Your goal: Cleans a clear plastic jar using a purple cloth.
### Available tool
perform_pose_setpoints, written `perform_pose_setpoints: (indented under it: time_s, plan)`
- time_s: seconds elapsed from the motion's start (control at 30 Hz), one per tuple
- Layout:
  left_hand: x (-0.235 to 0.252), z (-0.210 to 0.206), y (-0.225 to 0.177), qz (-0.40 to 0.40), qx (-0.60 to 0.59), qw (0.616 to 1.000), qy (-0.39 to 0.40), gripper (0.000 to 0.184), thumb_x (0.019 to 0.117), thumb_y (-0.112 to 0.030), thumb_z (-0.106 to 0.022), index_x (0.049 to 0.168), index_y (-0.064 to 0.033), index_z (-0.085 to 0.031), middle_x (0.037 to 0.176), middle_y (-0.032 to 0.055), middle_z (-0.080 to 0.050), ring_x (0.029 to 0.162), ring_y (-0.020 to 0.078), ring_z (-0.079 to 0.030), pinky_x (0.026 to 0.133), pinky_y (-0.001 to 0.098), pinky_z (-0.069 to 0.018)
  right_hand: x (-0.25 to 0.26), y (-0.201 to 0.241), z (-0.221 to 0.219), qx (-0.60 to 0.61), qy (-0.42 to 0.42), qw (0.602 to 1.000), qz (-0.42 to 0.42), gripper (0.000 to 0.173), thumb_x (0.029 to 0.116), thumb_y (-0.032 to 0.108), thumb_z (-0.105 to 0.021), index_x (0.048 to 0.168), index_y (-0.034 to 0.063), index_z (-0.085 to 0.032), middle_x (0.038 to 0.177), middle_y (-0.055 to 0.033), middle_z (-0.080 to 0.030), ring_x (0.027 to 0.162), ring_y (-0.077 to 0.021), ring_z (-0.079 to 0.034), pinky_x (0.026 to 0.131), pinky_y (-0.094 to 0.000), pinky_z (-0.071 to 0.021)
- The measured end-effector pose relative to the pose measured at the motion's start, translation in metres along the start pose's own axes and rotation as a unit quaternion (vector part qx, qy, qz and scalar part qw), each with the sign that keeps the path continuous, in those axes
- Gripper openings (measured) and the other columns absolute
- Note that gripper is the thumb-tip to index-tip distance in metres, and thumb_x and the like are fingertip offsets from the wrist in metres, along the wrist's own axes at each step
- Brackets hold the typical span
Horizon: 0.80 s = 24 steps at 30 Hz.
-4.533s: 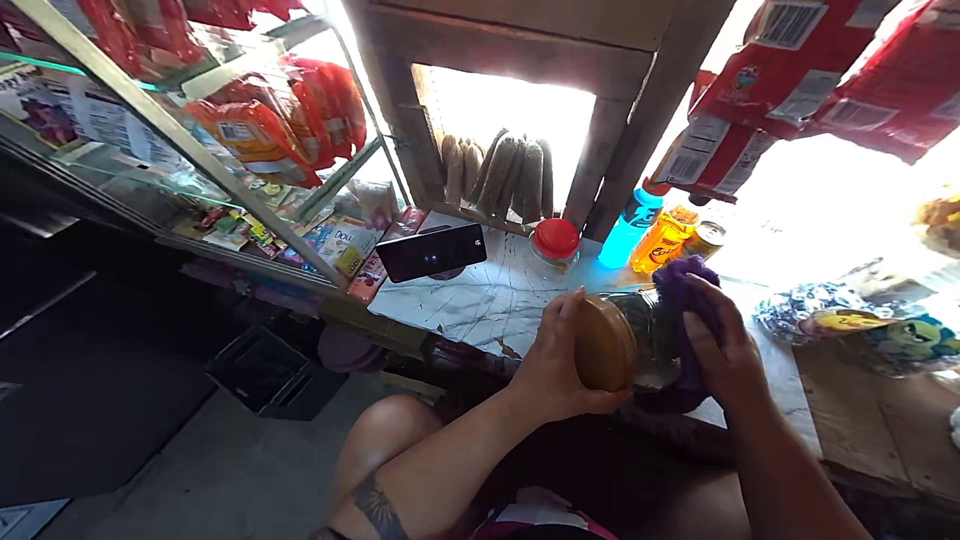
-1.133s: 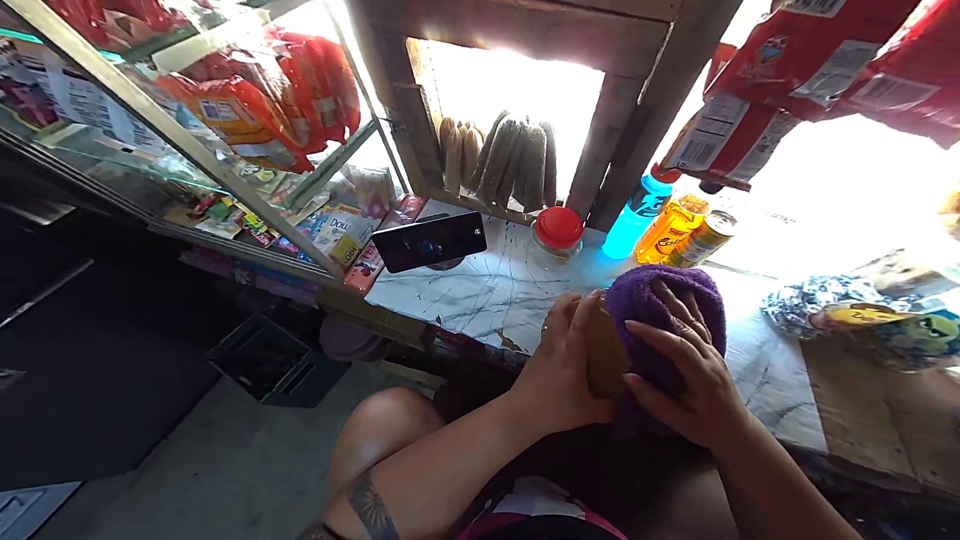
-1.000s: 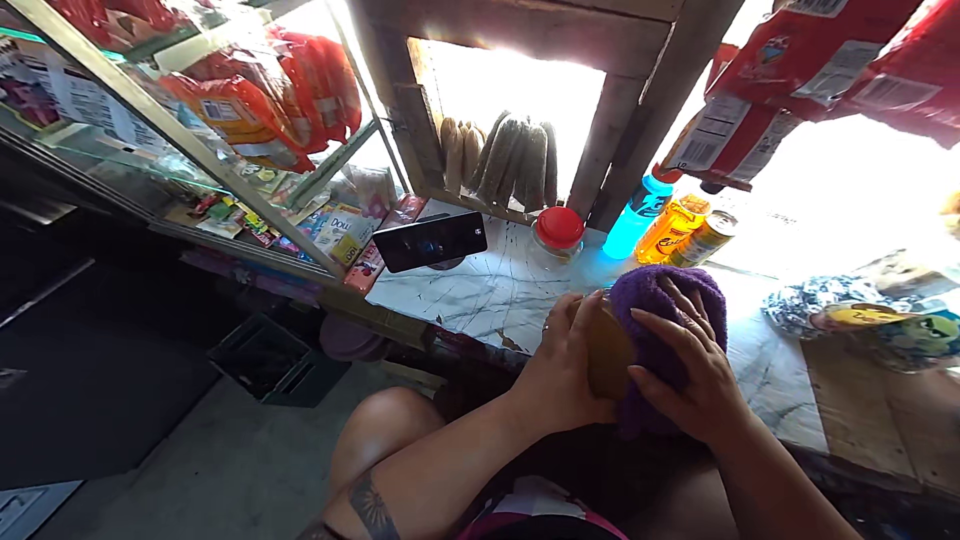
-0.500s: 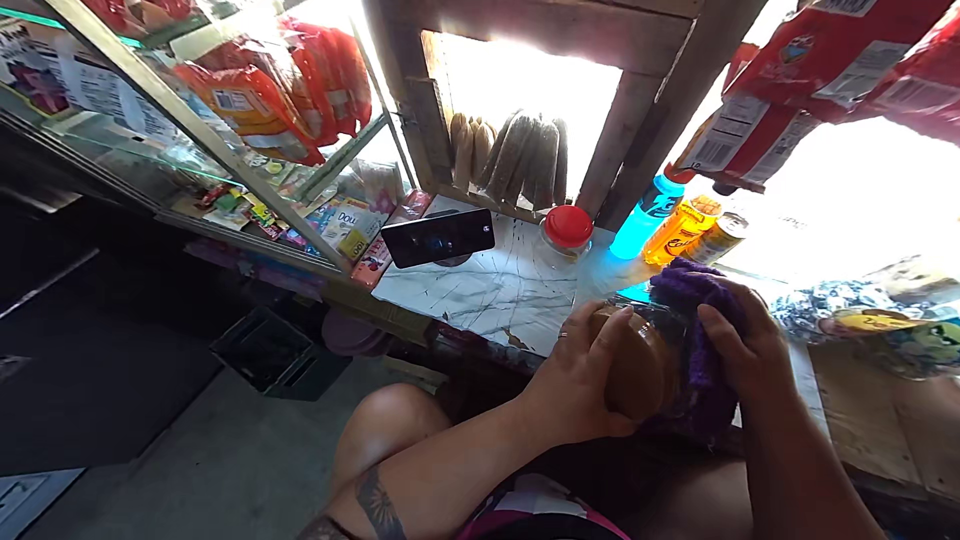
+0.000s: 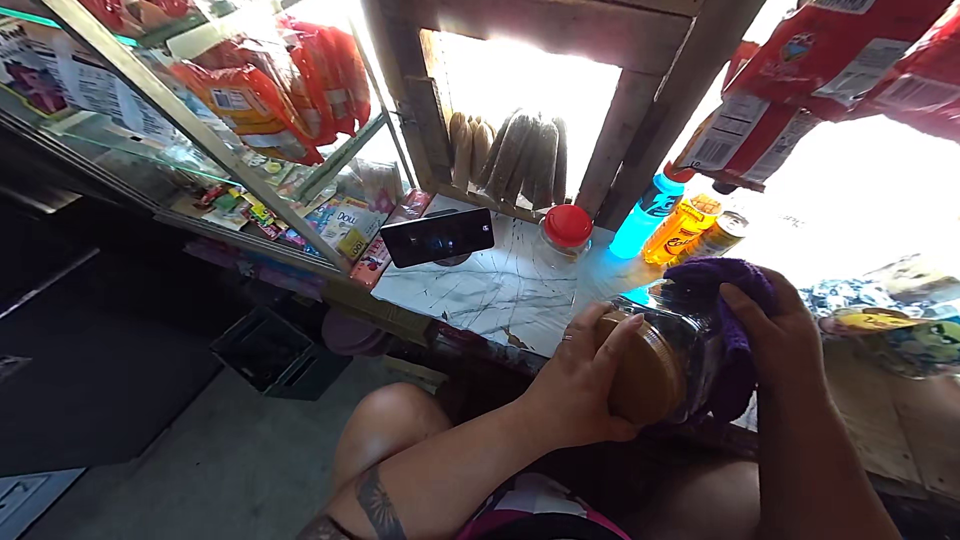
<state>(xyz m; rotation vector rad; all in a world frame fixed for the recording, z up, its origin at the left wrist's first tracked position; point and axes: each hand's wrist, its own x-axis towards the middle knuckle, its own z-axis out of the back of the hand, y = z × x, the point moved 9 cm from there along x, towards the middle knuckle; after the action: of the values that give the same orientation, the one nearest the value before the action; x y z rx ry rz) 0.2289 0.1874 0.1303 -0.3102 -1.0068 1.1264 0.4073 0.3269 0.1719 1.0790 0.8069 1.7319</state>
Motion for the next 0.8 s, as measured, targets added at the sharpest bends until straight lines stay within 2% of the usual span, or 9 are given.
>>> perform_pose_setpoints:
  time_s: [0.17,0.8]
  plan:
    - [0.0,0.0,-0.002,-0.008,0.001,1.0,-0.002,0.123,0.0528,-0.032,-0.097,0.156,-0.012,-0.035,0.152,0.0334,-0.034,0.14,0.0422,-0.043,0.11,0.0438,-0.0468,0.003,-0.003,0.003,0.035,-0.001,0.999,-0.017,0.038,0.0982,0.019,-0.063,0.132,0.0042,-0.055,0.113,0.004,-0.067,0.099,0.0076,-0.063,0.087,-0.0141,-0.054]
    - [-0.001,-0.001,-0.002,-0.014,-0.002,1.0,-0.004,0.125,0.051,-0.031,-0.098,0.157,-0.0113,-0.034,0.152,0.0345,-0.033,0.141,0.0431,-0.041,0.113,0.0438,-0.0446,0.004,-0.015,0.005,0.071,-0.021,0.995,-0.067,0.041,0.1009,0.023,-0.058,0.136,0.0041,-0.051,0.112,0.0045,-0.065,0.095,0.0065,-0.064,0.084,-0.0148,-0.0551]
